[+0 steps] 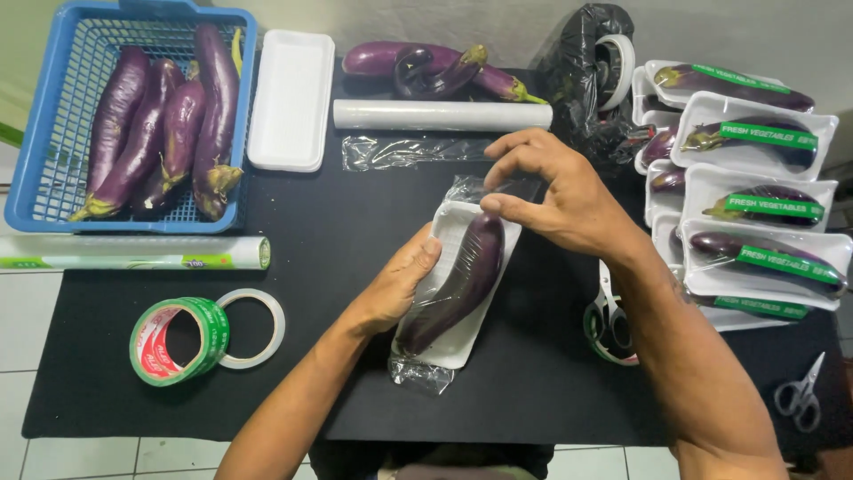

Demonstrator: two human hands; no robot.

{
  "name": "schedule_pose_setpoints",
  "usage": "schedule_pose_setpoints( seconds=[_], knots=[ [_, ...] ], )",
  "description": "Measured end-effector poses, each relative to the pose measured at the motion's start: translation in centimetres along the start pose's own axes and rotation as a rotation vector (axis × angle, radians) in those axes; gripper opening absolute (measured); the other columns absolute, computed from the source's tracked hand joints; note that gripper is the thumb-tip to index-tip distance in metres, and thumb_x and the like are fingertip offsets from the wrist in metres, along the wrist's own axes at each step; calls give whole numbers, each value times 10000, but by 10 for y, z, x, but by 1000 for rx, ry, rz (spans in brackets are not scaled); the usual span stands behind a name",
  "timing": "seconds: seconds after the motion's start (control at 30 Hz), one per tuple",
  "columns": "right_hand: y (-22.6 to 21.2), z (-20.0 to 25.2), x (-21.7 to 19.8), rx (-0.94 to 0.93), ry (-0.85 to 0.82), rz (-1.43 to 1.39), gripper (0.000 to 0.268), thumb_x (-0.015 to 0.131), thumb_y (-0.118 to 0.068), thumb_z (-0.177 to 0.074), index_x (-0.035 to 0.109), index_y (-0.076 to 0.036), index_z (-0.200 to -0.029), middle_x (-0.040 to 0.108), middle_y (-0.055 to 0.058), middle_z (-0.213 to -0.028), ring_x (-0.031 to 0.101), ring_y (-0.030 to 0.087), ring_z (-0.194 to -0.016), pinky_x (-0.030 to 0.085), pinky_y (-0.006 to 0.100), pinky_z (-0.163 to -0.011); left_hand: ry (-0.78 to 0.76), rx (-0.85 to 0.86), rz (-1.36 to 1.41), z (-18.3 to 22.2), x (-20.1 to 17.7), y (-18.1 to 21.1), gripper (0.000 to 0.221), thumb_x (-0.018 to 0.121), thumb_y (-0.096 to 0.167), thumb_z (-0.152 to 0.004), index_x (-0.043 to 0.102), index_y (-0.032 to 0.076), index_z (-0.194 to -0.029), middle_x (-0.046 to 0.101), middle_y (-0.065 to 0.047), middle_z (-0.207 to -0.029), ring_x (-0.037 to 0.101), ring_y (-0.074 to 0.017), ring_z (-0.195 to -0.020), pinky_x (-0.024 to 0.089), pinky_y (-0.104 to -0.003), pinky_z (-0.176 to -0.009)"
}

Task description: The person places an eggplant onto a foam tray and wraps it in plastic film, securing the film on the underside of the tray by hand.

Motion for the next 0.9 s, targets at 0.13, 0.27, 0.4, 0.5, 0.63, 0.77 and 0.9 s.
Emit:
schedule_pose_setpoints(
  seconds=[0.13, 0.27, 0.4, 0.5, 0.63, 0.77, 0.9],
  knots=[
    [5, -11, 10, -41, -39, -41, 144, 755, -177, -939, 730, -68, -849, 675, 133, -1051, 669, 294, -953, 518, 442, -875, 37, 22, -88, -7, -14, -15, 648, 594, 408, -1018, 397, 158, -1584, 583, -164, -1366, 477, -245, -1260, 409, -501, -1116],
    [11, -14, 18, -16, 8, -138, 177, 724, -155, -976, 724, -69, -821, 703, 100, -912, 667, 217, -829, 528, 378, -791, 111, 37, -159, -3, -6, -5, 1100, 973, 290, -627, 402, 137, -1555, 612, -195, -1360, 548, -287, -1281, 402, -502, -1140],
    [26, -12, 19, 80, 71, -186, 206, 699, -177, -1020, 723, -60, -852, 692, 75, -825, 629, 156, -736, 522, 319, -699, 94, 20, -147, -5, -3, -7, 1107, 994, 303, -576, 453, 132, -1526, 641, -168, -1337, 556, -249, -1265, 408, -487, -1141],
    [30, -7, 23, 172, 72, -230, 202, 687, -175, -1027, 713, -42, -877, 588, 58, -640, 522, 129, -611, 462, 283, -589, 35, 57, -114, -4, -1, -11, 1078, 992, 280, -583, 473, 133, -1516, 647, -161, -1321, 559, -238, -1237, 433, -503, -1112],
    [37, -1, 26, 214, 75, -265, 228, 678, -188, -1026, 710, -47, -851, 574, 55, -593, 500, 115, -569, 441, 265, -548, 7, 54, -105, -3, 1, -15, 1068, 991, 270, -589, 479, 130, -1516, 653, -146, -1317, 561, -227, -1236, 437, -491, -1107],
    [47, 2, 34, 276, 54, -368, 233, 697, -170, -1002, 713, -15, -830, 535, 44, -550, 462, 104, -539, 414, 251, -510, -27, 72, -113, -4, 4, -9, 1081, 988, 278, -592, 469, 127, -1528, 648, -148, -1328, 562, -229, -1233, 438, -498, -1103],
    [42, 4, 42, 456, -43, -573, 240, 710, -169, -974, 720, -5, -799, 520, 41, -522, 461, 80, -496, 396, 202, -434, -44, 101, -180, -3, 7, -13, 1084, 974, 293, -599, 452, 130, -1536, 667, -159, -1290, 593, -253, -1197, 473, -510, -1058]
  ],
)
Point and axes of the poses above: each hand's wrist, its own z-axis away from the middle knuckle, its own x-axis out of the palm, y = z × x, the point moved 3 cm from there along -z, towards the middle knuckle
